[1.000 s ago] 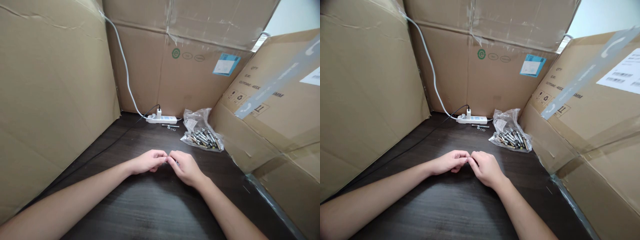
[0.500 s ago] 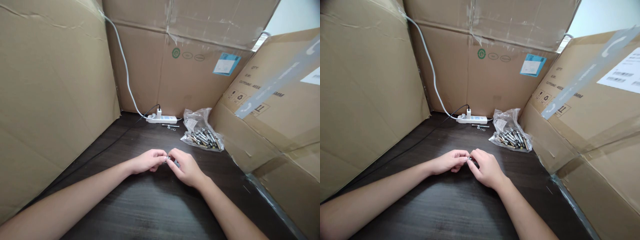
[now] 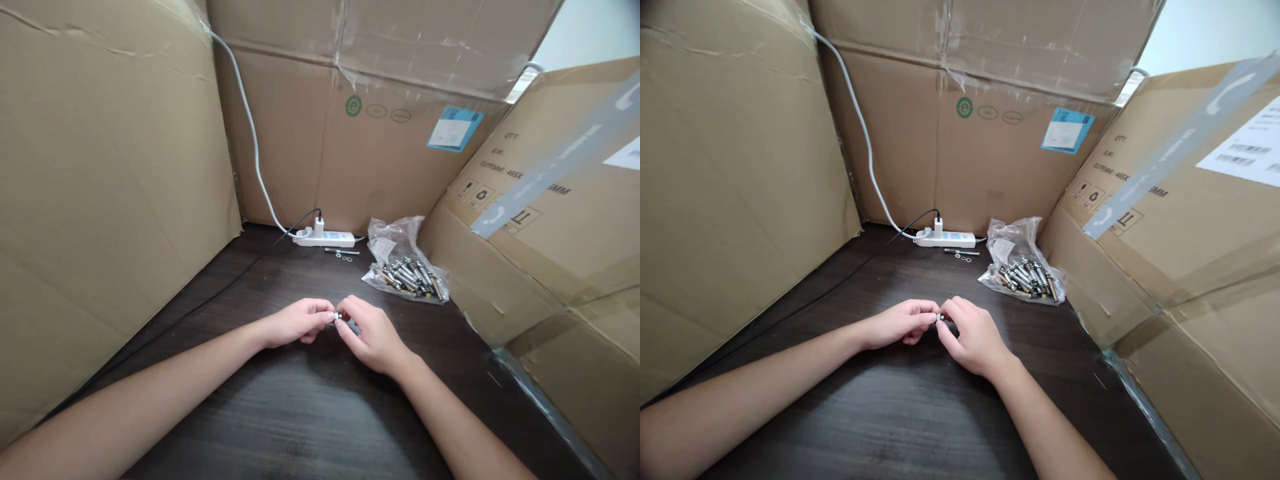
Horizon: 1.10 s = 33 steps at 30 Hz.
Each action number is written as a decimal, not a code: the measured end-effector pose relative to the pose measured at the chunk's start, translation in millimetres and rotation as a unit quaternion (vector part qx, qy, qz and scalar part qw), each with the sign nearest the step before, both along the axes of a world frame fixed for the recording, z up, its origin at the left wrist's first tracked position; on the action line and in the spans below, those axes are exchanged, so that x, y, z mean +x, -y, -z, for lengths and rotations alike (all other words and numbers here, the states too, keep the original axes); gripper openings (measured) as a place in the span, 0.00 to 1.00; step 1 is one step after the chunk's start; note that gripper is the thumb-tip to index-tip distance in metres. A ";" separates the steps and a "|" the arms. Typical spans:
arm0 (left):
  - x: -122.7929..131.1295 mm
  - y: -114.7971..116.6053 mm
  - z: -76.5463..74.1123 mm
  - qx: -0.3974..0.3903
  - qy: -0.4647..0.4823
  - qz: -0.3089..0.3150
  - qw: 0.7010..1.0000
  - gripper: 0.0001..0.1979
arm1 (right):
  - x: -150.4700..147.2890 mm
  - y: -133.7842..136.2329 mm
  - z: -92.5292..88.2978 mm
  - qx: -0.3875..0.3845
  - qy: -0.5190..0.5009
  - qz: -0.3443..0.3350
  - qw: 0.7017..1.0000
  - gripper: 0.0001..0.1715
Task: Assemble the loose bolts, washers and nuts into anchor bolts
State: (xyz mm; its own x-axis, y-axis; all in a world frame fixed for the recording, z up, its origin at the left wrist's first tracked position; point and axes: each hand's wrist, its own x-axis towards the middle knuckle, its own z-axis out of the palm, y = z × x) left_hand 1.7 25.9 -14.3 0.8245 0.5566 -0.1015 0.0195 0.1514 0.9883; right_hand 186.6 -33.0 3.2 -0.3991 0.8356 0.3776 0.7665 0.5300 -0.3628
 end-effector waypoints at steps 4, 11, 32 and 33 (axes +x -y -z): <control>-0.1 0.3 -1.1 0.004 -0.012 -0.006 1.000 0.18 | 0.7 -1.7 2.3 -0.004 0.015 0.001 1.000 0.15; 0.3 0.4 -0.8 -0.011 0.003 0.001 1.000 0.18 | 0.3 0.6 -0.7 0.007 -0.014 0.003 1.000 0.03; -0.1 -0.5 0.7 -0.035 0.011 -0.007 0.999 0.18 | 0.6 0.5 -0.2 0.017 -0.016 0.005 1.000 0.05; -0.4 -0.5 0.8 -0.039 0.014 -0.007 0.999 0.18 | 0.9 0.8 -0.7 0.018 -0.020 -0.001 1.000 0.06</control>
